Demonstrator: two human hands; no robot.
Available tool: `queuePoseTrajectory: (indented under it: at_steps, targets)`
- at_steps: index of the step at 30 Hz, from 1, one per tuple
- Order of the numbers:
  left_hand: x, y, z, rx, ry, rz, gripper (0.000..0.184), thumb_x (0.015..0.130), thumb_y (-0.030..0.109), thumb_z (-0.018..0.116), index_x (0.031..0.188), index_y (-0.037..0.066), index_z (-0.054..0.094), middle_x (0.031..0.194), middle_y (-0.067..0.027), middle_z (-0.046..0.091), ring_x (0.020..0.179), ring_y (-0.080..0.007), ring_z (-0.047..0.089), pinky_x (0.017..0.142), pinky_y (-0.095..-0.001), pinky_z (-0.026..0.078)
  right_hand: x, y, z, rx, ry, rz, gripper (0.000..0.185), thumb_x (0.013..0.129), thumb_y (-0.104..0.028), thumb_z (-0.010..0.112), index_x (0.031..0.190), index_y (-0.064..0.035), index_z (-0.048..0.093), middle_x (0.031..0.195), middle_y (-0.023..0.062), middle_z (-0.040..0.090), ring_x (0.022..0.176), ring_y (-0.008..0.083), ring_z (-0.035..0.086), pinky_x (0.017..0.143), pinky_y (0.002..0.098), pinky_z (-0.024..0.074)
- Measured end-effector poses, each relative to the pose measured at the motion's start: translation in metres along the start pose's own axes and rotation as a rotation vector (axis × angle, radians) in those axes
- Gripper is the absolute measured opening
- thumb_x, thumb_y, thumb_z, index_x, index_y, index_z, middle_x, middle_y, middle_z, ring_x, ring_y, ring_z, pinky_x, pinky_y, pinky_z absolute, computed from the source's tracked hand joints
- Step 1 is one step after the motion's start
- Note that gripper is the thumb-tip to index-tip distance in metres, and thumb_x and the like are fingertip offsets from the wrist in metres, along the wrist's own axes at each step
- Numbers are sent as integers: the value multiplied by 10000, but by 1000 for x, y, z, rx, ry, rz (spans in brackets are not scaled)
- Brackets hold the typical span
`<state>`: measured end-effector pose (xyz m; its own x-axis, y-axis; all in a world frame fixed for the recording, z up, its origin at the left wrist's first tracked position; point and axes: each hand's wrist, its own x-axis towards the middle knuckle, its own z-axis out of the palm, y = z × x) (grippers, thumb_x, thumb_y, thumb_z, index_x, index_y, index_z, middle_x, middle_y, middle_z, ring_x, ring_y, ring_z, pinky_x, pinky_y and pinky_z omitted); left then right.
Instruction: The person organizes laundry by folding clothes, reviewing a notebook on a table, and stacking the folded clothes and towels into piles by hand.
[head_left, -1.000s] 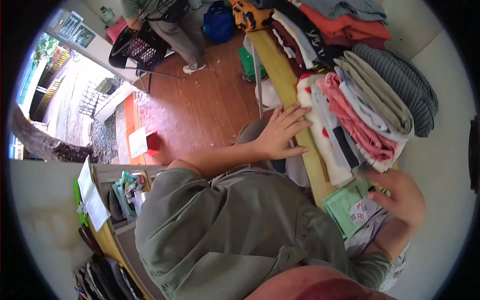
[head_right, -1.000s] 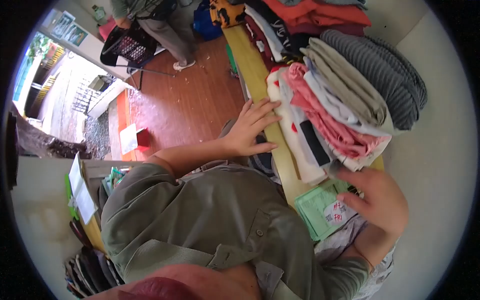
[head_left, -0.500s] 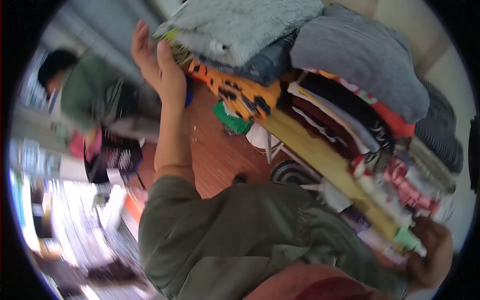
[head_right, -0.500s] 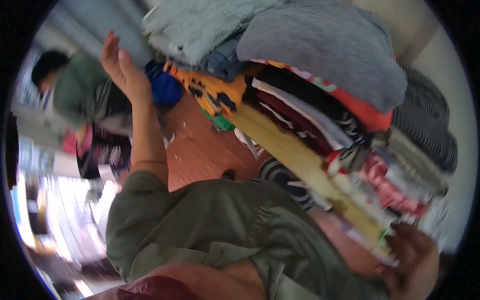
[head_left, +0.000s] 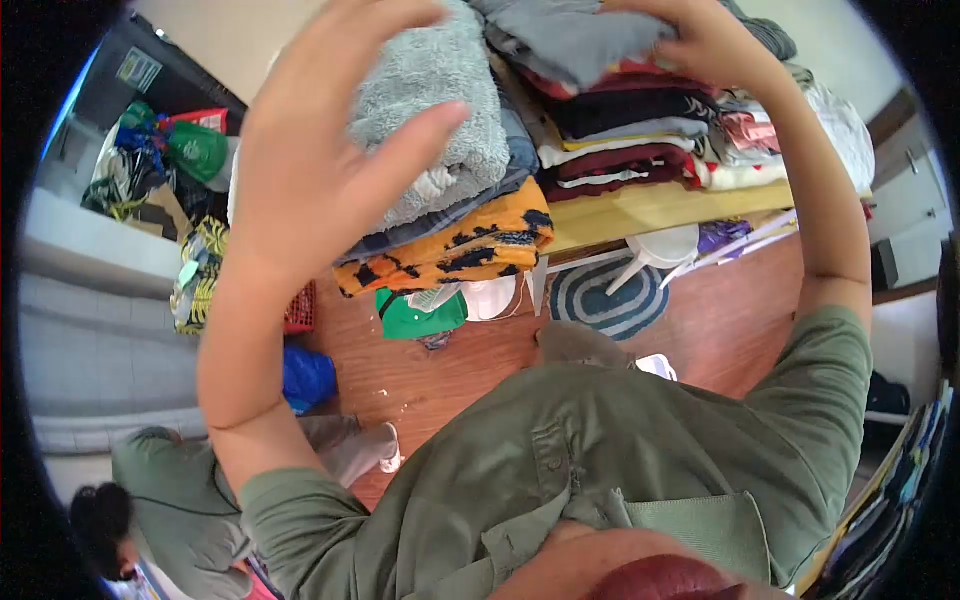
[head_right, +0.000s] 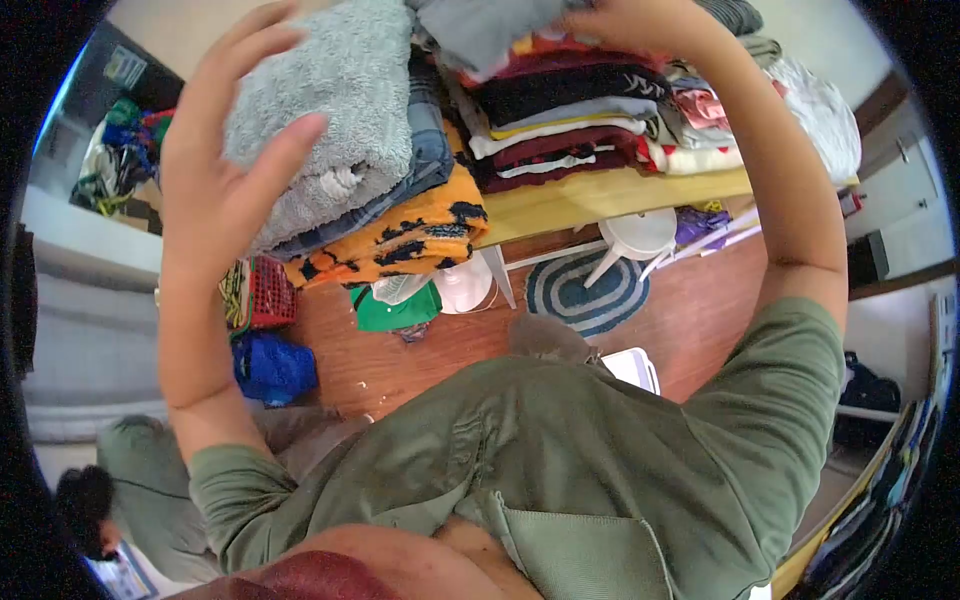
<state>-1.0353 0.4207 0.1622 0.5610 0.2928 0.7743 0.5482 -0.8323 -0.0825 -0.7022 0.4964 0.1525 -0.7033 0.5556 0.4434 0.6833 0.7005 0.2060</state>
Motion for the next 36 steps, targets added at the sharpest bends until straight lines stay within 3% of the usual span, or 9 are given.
queuePoseTrajectory:
  at_steps: [6,13,14,18,23,29,31,34,36]
  targets:
    - [56,-1,72,-91,-379,312,249,866,176,640,1042,0,628,956,-213,664,891,-359,663,787,-439,527,22,14,-13,486,-35,933,500,956,-459,610,1189,-24,689,951,145,727,882,206,666,818,332,516]
    - [114,-41,114,-2,-546,271,204,885,180,645,906,-20,681,830,-186,691,767,-307,687,713,-400,544,-30,44,19,808,118,578,536,926,-420,676,1257,-1,626,1085,92,703,1059,174,628,937,282,474]
    - [132,-41,104,-77,-645,110,216,904,183,638,939,-23,692,848,-180,700,761,-285,684,714,-382,538,-54,55,26,660,146,628,429,875,-284,722,1188,1,651,1084,103,705,1039,192,645,924,293,482]
    - [154,-66,105,-251,-740,-3,283,964,213,607,1062,-39,689,909,-178,718,799,-229,670,753,-340,519,-59,-10,21,237,827,375,300,871,-165,734,1115,-2,671,1005,99,722,965,200,674,864,301,511]
    - [157,-73,108,-293,-698,55,277,968,204,614,1083,-40,679,917,-176,725,819,-212,671,759,-338,520,-48,-38,52,137,421,88,281,816,-141,728,1079,-53,682,1088,133,678,1018,344,647,889,426,526]
    - [139,-45,98,-191,-759,180,199,921,167,648,985,-18,687,816,-186,692,722,-297,672,662,-349,512,-38,1,84,399,245,437,291,843,-172,725,1099,-35,699,1003,155,725,917,323,696,842,399,549]
    - [124,-43,105,-192,-723,192,190,866,174,698,900,-10,666,776,-154,656,689,-313,646,628,-374,501,-20,-33,54,238,141,572,241,923,-205,680,1026,11,704,884,141,729,829,199,694,752,325,529]
    - [105,-40,114,-64,-8,856,273,756,247,771,834,68,580,725,-96,542,646,-276,593,581,-414,482,-11,-20,62,528,381,655,212,920,-176,676,905,31,715,793,159,710,698,203,660,667,348,516]
    - [93,-32,122,-18,-372,821,295,743,277,770,851,65,597,753,-109,600,688,-295,636,604,-408,508,-10,-16,61,530,417,629,210,919,-176,679,948,27,721,829,166,720,714,204,665,678,343,517]
